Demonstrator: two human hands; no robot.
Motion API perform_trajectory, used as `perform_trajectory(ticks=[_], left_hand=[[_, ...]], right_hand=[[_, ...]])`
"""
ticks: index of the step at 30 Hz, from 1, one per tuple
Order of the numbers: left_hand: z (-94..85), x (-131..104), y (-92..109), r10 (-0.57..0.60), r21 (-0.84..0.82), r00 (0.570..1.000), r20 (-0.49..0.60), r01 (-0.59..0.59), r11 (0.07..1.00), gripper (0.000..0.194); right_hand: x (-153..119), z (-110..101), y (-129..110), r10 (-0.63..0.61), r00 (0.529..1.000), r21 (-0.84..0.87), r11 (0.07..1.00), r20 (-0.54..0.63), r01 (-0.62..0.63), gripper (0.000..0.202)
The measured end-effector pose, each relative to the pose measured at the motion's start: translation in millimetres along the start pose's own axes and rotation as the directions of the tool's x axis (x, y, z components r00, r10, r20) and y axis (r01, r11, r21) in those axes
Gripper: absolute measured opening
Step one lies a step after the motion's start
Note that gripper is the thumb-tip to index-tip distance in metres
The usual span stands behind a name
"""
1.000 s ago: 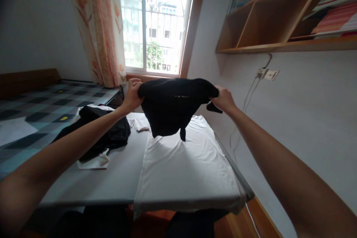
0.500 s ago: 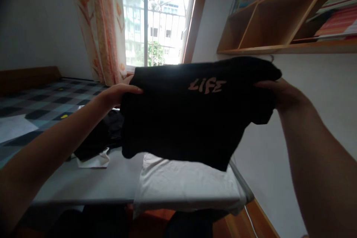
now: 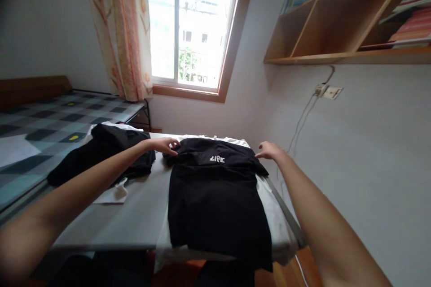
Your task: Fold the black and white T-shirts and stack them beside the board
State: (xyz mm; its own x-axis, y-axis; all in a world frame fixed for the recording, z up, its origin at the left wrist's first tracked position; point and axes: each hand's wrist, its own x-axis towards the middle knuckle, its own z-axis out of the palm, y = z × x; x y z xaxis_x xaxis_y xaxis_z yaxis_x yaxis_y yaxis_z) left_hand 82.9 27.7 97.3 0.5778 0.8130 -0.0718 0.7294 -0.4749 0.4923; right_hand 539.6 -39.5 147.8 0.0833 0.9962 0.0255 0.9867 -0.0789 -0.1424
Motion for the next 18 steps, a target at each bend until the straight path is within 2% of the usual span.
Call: perform_trajectory(ticks=[3,5,11,18], left_hand=[[16.8,16,-5,-0.009,0.132,1.0,-0.022,0.012,0.991,0.039],[24.3,25,0,-0.012,0.201,0.997,-0.07,0.026,0.979,0.032],[42.3,45,7,-0.098,0.254,0.974,-0.205,0.149,0.956,0.034],[51.1,63,-8,-0.234,0.199,0.933,-0.274,0.293,0.935,0.044]], right_hand=[[13,30,-3,0.102,0.99,-0.114,0.989,0.096,-0.091,0.026],[20,44,-8,0.086,0.992,-0.109,0.991,0.088,-0.076,0.026],[36,80,-21,0.02,0.999,-0.081,0.997,0.034,-0.017,0.039],[51,105,-26,0.034,0.999,-0.083,0.996,-0.02,-0.035,0.047]])
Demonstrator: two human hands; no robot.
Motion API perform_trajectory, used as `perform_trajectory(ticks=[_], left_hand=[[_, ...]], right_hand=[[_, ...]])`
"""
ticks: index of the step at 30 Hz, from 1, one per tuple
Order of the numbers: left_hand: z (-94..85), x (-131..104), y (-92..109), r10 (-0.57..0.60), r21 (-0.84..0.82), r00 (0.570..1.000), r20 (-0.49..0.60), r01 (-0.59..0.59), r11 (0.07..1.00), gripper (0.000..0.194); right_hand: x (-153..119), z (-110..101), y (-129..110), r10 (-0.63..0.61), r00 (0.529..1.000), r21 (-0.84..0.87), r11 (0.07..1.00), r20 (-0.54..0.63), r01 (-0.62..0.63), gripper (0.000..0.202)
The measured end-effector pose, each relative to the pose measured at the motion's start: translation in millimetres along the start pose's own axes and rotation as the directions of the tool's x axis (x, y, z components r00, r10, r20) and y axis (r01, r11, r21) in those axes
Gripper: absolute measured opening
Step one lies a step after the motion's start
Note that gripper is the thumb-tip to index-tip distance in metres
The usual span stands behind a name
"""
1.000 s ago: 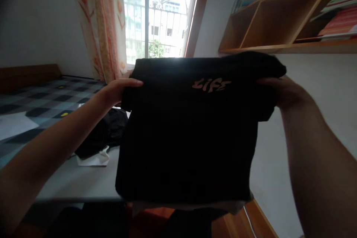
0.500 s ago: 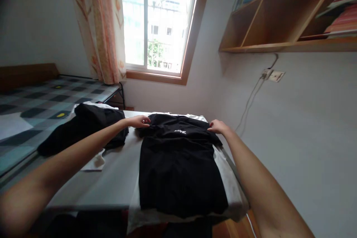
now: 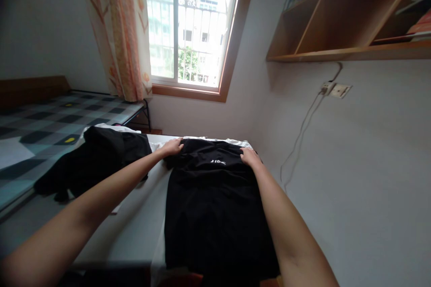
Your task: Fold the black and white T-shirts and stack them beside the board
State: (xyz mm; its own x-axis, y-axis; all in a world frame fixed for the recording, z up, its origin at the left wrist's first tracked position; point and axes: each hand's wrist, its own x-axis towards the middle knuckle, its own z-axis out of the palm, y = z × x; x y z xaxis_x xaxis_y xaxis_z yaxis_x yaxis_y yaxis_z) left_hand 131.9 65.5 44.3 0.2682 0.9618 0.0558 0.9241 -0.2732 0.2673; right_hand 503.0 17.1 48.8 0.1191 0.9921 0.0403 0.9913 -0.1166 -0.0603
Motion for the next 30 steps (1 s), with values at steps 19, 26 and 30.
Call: perform_trajectory(ticks=[19,26,30], left_hand=[[9.4,34,9,-0.223,-0.258,0.97,-0.097,0.192,0.947,0.038],[-11.4,0,2,0.376,-0.453,0.922,-0.098,-0.377,0.808,0.015],[-21.8,-34,1,0.576,-0.474,0.807,0.13,-0.46,0.751,0.016]], right_hand=[[18,14,-4,0.112,0.979,-0.169,0.976,-0.169,-0.141,0.042],[-14,-9,3,-0.099,0.976,-0.239,0.97,-0.192,0.052,0.023],[-45,-17,14,-0.26,0.963,-0.177,0.953,-0.066,0.245,0.016]])
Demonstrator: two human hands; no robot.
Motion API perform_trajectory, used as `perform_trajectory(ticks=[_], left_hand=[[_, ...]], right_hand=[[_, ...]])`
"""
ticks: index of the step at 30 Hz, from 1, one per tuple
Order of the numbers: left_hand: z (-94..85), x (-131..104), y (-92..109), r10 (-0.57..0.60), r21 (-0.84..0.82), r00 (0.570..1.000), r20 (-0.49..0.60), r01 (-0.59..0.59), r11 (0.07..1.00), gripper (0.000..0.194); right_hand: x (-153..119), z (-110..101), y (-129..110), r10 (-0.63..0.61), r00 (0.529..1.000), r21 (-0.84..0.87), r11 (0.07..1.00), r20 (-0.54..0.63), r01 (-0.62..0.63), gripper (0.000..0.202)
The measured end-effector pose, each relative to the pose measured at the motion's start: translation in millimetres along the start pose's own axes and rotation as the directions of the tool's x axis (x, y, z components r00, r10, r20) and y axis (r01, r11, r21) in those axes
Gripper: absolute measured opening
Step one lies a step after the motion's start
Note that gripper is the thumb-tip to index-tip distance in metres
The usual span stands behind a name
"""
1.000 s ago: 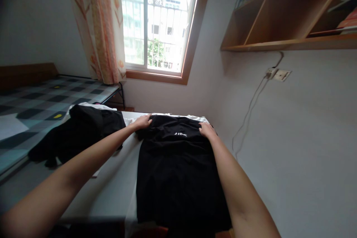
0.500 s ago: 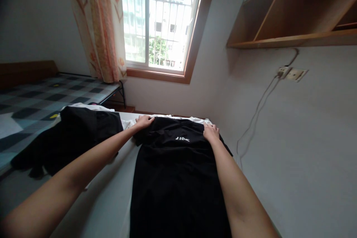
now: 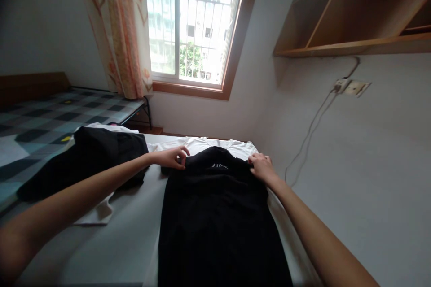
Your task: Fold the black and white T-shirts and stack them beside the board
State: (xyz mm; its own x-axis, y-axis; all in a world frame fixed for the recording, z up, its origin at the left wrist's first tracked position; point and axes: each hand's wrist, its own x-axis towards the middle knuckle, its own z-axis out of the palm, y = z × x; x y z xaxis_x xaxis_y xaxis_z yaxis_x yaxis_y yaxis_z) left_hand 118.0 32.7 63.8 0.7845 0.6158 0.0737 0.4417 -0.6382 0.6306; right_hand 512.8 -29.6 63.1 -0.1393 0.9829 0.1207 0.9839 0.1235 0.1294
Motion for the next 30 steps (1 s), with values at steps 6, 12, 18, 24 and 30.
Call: perform_trajectory(ticks=[6,12,18,24,30], left_hand=[[13.7,-5,25,-0.253,0.038,0.967,-0.022,0.254,0.966,0.025],[33.7,13,26,-0.47,0.066,0.871,-0.146,0.482,0.874,0.044],[38.7,13,28,-0.495,0.138,0.865,-0.076,0.501,0.854,0.048],[25.2,11,38,-0.377,0.27,0.898,-0.226,0.43,0.862,0.031],[29.9,15,30,-0.38,0.331,0.916,-0.131,0.402,0.854,0.068]], right_hand=[[-26,-21,-4,-0.151,0.949,0.299,0.952,0.275,0.065,0.011],[-29,-26,-5,0.015,0.977,0.246,0.967,0.214,-0.069,0.034],[-33,-24,7,0.056,0.954,0.137,0.986,0.294,-0.1,0.029],[-29,-34,10,0.044,0.999,0.421,0.906,0.012,-0.045,0.031],[-32,-25,-15,-0.04,0.988,0.424,0.905,0.148,-0.027,0.031]])
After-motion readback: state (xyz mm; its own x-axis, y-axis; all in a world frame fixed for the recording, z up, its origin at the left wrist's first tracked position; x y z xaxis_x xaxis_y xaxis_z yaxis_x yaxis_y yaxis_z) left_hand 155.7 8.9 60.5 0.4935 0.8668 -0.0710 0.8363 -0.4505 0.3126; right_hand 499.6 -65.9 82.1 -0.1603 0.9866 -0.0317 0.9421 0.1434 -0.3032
